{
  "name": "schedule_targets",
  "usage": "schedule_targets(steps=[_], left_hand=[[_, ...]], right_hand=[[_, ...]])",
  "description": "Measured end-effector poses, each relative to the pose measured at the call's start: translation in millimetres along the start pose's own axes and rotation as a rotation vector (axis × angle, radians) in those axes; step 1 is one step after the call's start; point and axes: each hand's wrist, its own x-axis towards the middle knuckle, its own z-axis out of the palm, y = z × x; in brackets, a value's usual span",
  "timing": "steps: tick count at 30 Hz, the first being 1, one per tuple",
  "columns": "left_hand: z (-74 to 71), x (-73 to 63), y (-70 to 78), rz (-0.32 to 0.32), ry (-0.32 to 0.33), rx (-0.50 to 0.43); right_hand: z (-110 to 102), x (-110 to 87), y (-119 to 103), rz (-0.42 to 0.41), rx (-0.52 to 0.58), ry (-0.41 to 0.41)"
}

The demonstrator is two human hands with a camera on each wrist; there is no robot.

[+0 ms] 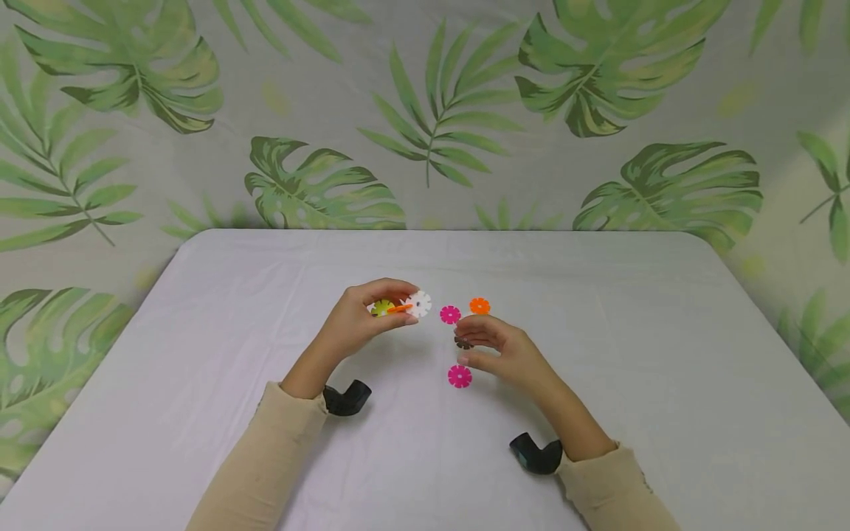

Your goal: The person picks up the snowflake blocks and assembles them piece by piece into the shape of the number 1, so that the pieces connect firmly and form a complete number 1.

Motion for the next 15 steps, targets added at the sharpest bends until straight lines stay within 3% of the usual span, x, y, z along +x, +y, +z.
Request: schedule_targets(steps=[7, 15], left_hand=[[-0.1, -0.1, -0.2, -0.009, 0.000, -0.010], [-0.6, -0.2, -1.4, -0.011, -0.004, -0.004]], right_hand=[[0.6, -0.7, 11.4, 0.032, 0.013, -0.117], [0.4, -1.9, 23.0, 0.075, -0.042, -0.167]])
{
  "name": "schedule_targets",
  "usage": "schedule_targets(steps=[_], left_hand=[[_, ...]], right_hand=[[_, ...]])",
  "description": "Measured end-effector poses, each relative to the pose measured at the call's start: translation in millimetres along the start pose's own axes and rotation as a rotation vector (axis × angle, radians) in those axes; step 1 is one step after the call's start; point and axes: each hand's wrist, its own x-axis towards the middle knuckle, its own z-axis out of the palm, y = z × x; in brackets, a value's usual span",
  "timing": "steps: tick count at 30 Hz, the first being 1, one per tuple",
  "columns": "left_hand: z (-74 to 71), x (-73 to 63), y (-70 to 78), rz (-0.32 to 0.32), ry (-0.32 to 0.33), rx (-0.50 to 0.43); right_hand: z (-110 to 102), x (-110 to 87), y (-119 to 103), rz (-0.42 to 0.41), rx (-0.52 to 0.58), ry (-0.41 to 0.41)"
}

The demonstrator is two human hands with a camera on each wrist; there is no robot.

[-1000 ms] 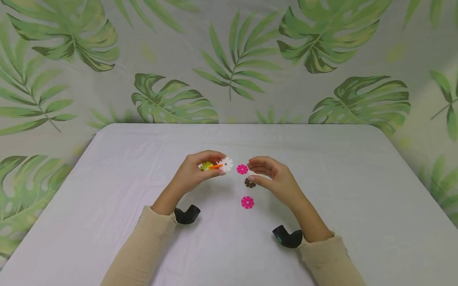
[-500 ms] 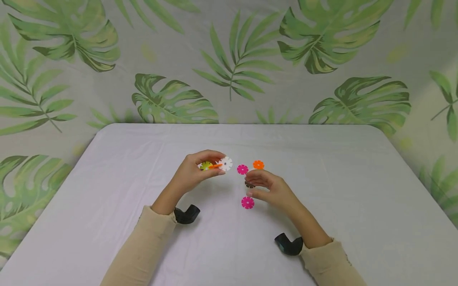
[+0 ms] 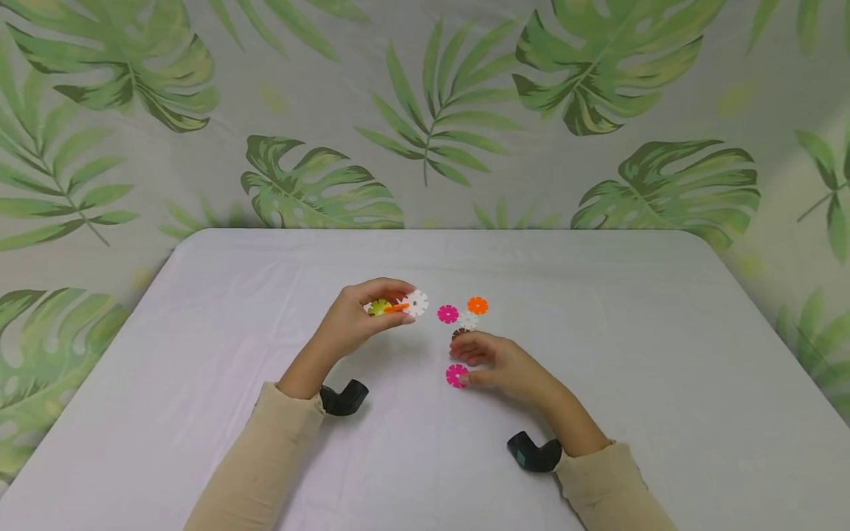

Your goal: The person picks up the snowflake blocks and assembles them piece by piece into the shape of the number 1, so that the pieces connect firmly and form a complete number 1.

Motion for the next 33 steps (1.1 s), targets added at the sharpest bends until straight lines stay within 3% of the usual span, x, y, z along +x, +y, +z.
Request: schedule_targets(steps=[7, 18, 33], left_hand=[[-0.5, -0.4, 1.2, -0.002, 0.000, -0.012], [-0.5, -0.9, 2.0, -0.008, 0.002, -0.010], [-0.9, -0.7, 1.8, -0.018, -0.008, -0.007]], right_hand=[[2.3, 0.5, 8.7, -0.016, -0.068, -0.013], [5.8, 1.0, 4.3, 0.018, -0.214, -0.001], [8.8, 0.2, 2.1, 0.009, -0.251, 0.007]])
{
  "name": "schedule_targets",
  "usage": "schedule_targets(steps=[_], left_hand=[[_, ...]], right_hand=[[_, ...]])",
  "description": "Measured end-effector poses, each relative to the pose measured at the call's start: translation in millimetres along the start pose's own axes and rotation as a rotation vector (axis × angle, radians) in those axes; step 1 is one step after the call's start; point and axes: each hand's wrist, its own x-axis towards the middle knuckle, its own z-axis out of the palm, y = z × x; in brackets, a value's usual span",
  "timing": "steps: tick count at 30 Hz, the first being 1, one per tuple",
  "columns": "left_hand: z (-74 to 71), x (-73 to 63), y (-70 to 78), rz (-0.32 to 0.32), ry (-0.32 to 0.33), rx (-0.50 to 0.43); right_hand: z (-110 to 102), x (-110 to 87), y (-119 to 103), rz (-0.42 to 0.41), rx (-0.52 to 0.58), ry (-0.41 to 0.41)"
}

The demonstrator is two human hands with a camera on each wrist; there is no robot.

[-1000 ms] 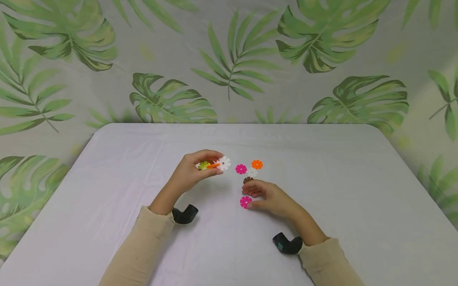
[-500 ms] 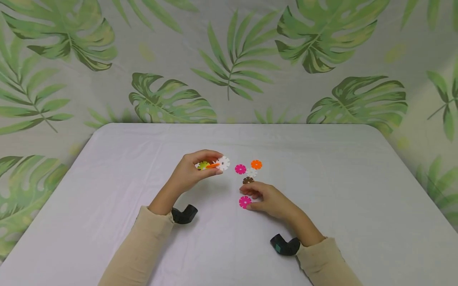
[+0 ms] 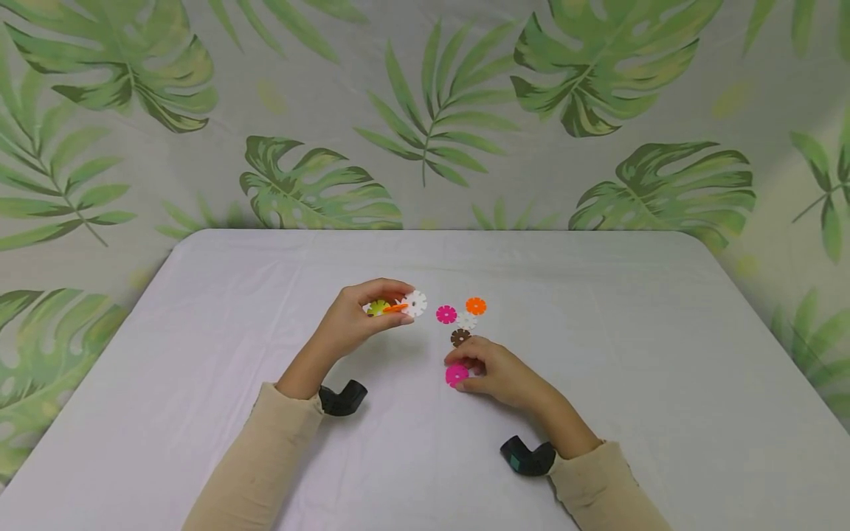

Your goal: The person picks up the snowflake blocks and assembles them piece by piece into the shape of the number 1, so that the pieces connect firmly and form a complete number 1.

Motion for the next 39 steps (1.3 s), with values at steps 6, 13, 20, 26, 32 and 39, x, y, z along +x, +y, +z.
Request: schedule_targets(steps=[6, 13, 20, 26, 32, 39], left_hand=[[-0.1, 0.2, -1.1, 0.007, -0.002, 0.000], [-0.3, 0.0, 0.3, 0.004, 0.001, -0.011], [-0.6, 0.1, 1.0, -0.004, -0.002, -0.004], [0.2, 0.8, 0.2, 0.003, -0.017, 0.013], [1.3, 0.8, 0.6, -0.015, -0.011, 0.020], [-0.9, -3.1, 25.0, -0.012, -0.012, 0.019]], right_hand=[[0.5, -0.9, -0.9, -0.015, 0.015, 0.007], [0.2, -0.7, -0.7, 0.036, 0.100, 0.011], [0.8, 0.5, 1.0, 0.001, 0.175, 0.057], [0.0, 0.8, 0.4, 0.009, 0.188, 0.075], [-1.9, 1.0, -1.0, 0.026, 0.182, 0.115], [-7.5, 1.6, -6.7, -0.015, 0.199, 0.160]])
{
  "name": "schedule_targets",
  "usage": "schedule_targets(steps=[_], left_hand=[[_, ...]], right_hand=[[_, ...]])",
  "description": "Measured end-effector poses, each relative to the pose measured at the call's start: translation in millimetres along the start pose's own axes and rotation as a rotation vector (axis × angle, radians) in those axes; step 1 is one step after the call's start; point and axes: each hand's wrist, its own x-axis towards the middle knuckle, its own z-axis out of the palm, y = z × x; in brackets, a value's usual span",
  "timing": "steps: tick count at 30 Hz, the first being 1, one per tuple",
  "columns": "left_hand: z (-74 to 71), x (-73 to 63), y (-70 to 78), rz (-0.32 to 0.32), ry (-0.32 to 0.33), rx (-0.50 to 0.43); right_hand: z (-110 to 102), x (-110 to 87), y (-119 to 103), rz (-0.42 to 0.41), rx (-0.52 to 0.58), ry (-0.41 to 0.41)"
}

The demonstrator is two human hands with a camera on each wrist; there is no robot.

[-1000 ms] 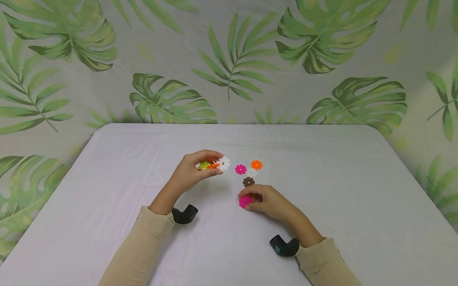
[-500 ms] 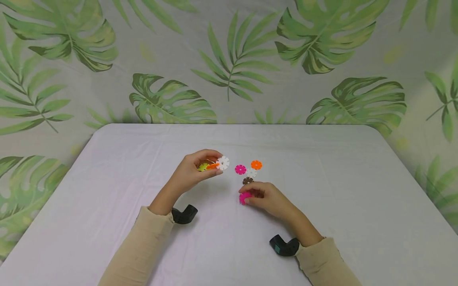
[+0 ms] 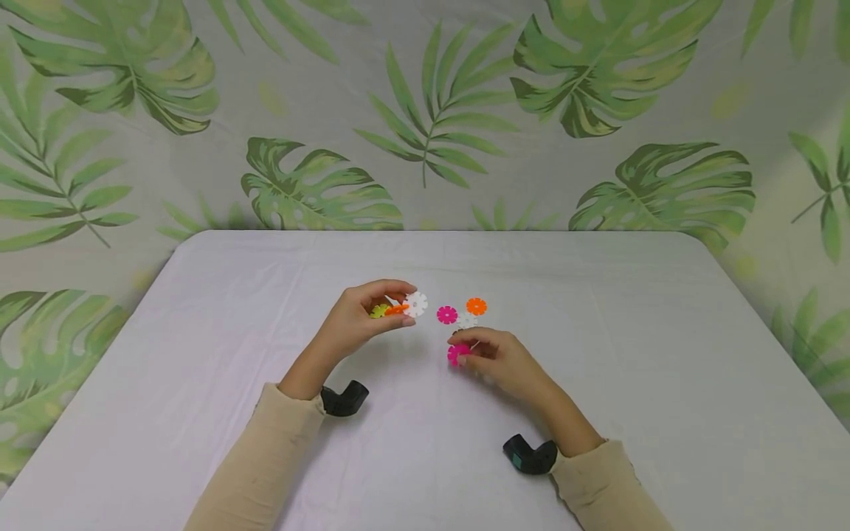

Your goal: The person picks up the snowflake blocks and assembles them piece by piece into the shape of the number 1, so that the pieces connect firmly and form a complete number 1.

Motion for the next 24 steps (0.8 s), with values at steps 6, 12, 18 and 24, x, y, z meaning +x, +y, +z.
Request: schedule_targets(steps=[6, 12, 18, 24], left_hand=[[-1.7, -2.8, 13.5, -0.006, 0.007, 0.008], [-1.8, -2.7, 14.0, -0.011, 0.005, 0.026], [-2.4, -2.8, 13.6, 0.002, 0.006, 0.027], [-3.6, -3.0, 13.8, 0.003, 0.000, 0.024]], right_hand=[[-5.7, 1.0, -13.0, -0.031, 0.054, 0.002], [-12.8, 4.2, -8.8, -0.038, 0.087, 0.053], [-19.5, 10.8, -19.1, -0.078, 0.063, 0.102], [-23.0, 21.0, -31.0, -0.160, 0.075, 0.129]])
